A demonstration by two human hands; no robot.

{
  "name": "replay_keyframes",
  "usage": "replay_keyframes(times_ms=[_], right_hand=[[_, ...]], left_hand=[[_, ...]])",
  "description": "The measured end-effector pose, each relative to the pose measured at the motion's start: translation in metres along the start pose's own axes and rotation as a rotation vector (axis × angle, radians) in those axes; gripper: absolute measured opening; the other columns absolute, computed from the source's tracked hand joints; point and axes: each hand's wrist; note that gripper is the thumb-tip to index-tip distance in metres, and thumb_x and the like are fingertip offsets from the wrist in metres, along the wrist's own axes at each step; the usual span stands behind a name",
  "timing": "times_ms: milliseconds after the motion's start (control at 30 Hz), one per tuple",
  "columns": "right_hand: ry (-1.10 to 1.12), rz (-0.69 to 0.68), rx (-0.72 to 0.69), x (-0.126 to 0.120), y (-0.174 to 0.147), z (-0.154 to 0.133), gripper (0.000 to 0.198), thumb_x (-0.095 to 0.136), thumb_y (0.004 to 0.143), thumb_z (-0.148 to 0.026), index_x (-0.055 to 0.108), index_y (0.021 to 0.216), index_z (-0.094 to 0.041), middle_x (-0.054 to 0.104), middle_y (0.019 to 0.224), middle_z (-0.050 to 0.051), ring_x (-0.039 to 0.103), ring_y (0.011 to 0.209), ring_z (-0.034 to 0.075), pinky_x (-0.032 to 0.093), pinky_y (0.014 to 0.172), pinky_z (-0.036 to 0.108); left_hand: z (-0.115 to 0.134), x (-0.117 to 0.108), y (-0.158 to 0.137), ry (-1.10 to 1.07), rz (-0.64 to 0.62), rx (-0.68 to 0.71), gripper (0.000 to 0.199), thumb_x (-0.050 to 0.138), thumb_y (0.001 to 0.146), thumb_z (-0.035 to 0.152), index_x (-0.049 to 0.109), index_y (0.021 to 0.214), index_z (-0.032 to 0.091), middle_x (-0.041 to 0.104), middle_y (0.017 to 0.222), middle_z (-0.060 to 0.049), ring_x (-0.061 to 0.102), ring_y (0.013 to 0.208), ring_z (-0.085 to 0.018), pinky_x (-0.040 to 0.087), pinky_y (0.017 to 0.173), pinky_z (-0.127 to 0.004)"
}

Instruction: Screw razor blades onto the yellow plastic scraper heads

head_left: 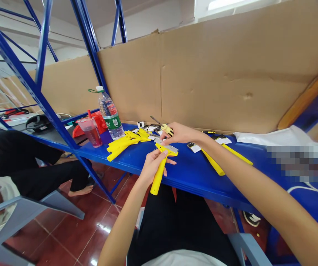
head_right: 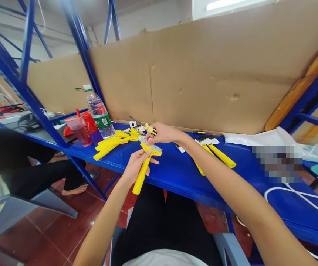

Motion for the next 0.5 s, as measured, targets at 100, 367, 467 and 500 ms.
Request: replay_keyframes(times_ms=[100, 367, 467, 500], right_hand=[[-0.046, -0.024, 0.024, 0.001, 0.0, -0.001, 0.031, 0.087, 0.075, -0.046, 0.083, 0.092, -0.02, 0.067, 0.081, -0.001, 0.054, 0.073, 0.017, 0.038, 0.067, 0.031], [-0.083, -0.075, 0.046, 0.001, 0.0, -0.01, 0.031, 0.085, 0.078, -0.048, 0.085, 0.094, -0.021, 0.064, 0.078, -0.001, 0.053, 0.07, 0.016, 0.038, 0.063, 0.031], [-0.036, -0.1, 0.031, 0.0, 0.002, -0.014, 0.036, 0.086, 0.081, -0.055, 0.083, 0.092, -0.022, 0.069, 0.08, 0.001, 0.058, 0.072, 0.018, 0.042, 0.065, 0.031], [-0.009, -0.091, 0.019, 0.0, 0.005, -0.014, 0.038, 0.084, 0.083, -0.059, 0.081, 0.088, -0.022, 0.071, 0.081, 0.002, 0.061, 0.075, 0.019, 0.045, 0.067, 0.031]], left_hand=[[0.001, 0.002, 0.0, -0.002, 0.037, -0.005, 0.049, 0.091, 0.087, 0.054, 0.077, 0.11, 0.012, 0.085, 0.114, -0.022, 0.082, 0.067, -0.026, 0.051, 0.035, -0.024], [0.004, 0.003, 0.0, -0.022, 0.087, -0.033, 0.051, 0.091, 0.082, 0.056, 0.076, 0.102, 0.011, 0.086, 0.104, -0.022, 0.077, 0.053, -0.022, 0.048, 0.034, -0.024], [0.004, 0.003, 0.0, -0.043, 0.104, -0.018, 0.051, 0.091, 0.081, 0.055, 0.076, 0.101, 0.011, 0.086, 0.101, -0.022, 0.074, 0.05, -0.021, 0.048, 0.034, -0.024], [0.005, 0.002, 0.0, -0.048, 0.109, -0.01, 0.05, 0.091, 0.081, 0.055, 0.076, 0.1, 0.011, 0.086, 0.101, -0.022, 0.074, 0.05, -0.02, 0.048, 0.034, -0.024]])
Point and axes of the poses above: each hand's wrist, its own y-axis towards the middle knuckle, its own x-axis out of the palm, z = x × y
